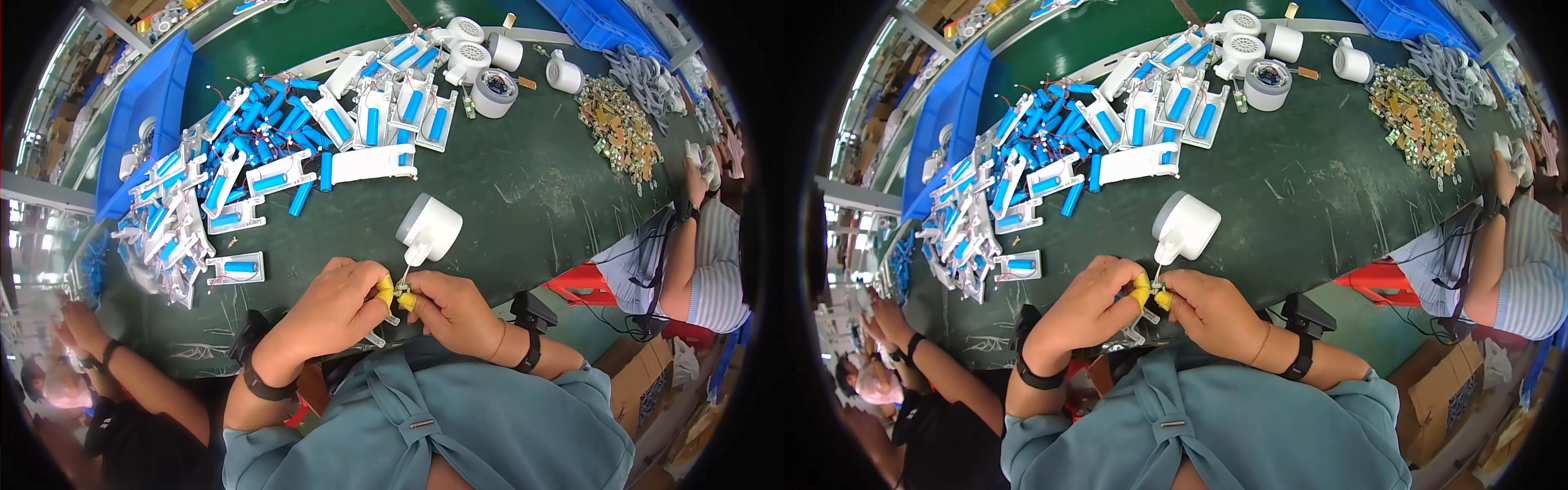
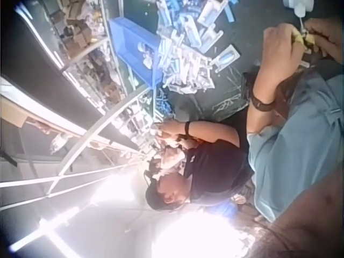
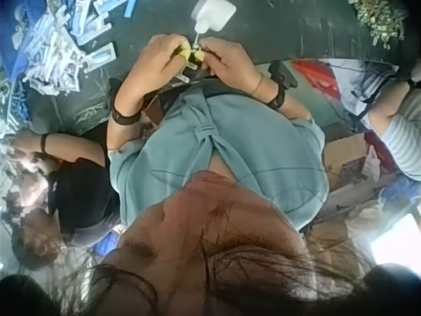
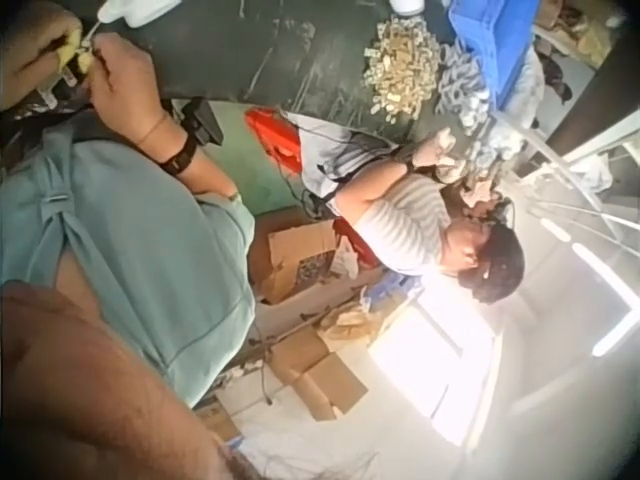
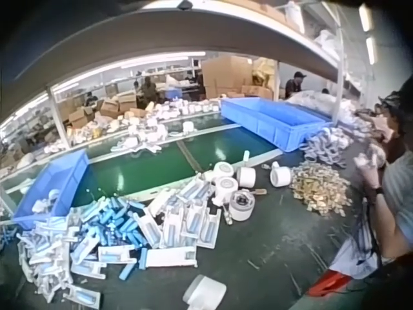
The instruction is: Assembling small electronic components by snapping together plastic housings and yellow clips at a factory workbench.
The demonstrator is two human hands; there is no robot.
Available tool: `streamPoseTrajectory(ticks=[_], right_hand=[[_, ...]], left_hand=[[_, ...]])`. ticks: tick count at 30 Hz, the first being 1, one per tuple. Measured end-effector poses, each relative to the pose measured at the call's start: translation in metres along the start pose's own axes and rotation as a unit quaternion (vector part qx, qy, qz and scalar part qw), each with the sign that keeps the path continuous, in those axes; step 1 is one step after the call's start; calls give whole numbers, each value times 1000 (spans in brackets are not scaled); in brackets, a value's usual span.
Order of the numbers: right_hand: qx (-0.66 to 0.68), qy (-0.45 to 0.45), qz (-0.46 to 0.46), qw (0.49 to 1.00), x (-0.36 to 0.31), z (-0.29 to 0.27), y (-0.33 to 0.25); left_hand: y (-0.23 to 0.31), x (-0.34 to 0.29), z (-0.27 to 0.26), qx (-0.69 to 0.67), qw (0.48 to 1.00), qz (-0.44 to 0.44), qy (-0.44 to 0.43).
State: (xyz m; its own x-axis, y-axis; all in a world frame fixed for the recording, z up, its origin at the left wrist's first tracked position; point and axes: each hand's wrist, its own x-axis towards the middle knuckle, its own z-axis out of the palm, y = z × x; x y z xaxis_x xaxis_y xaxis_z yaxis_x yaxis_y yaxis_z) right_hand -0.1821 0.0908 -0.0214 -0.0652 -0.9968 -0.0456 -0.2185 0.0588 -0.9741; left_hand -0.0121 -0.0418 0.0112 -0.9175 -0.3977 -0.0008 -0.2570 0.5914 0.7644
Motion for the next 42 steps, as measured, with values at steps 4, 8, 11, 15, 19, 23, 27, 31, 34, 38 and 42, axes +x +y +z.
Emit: streamPoseTrajectory(ticks=[4,8,11,15,19,23,27,31,34,38,42], right_hand=[[-64,44,-20,997,4,3,0],[-101,102,-51,988,10,12,3],[-122,107,-47,986,12,13,0],[-170,125,-85,974,13,15,2],[-183,130,-92,970,12,17,4],[-191,122,-95,969,10,17,5],[-197,124,-96,968,10,18,6],[-158,136,-104,972,12,18,5],[-118,112,-105,981,11,17,4],[-128,99,-106,981,9,15,5],[-153,69,-86,982,5,-1,-14]], left_hand=[[0,0,8,1,998,-18,60],[7,-3,23,14,983,-56,173],[8,-4,30,28,978,-45,201],[13,-6,39,51,967,-20,247],[19,-7,47,40,965,-24,259],[16,-8,51,34,962,-13,272],[14,-5,52,73,959,24,272],[7,-4,44,37,965,11,258],[6,-3,31,11,973,6,232],[6,0,29,14,978,0,208],[3,2,30,84,969,8,232]])
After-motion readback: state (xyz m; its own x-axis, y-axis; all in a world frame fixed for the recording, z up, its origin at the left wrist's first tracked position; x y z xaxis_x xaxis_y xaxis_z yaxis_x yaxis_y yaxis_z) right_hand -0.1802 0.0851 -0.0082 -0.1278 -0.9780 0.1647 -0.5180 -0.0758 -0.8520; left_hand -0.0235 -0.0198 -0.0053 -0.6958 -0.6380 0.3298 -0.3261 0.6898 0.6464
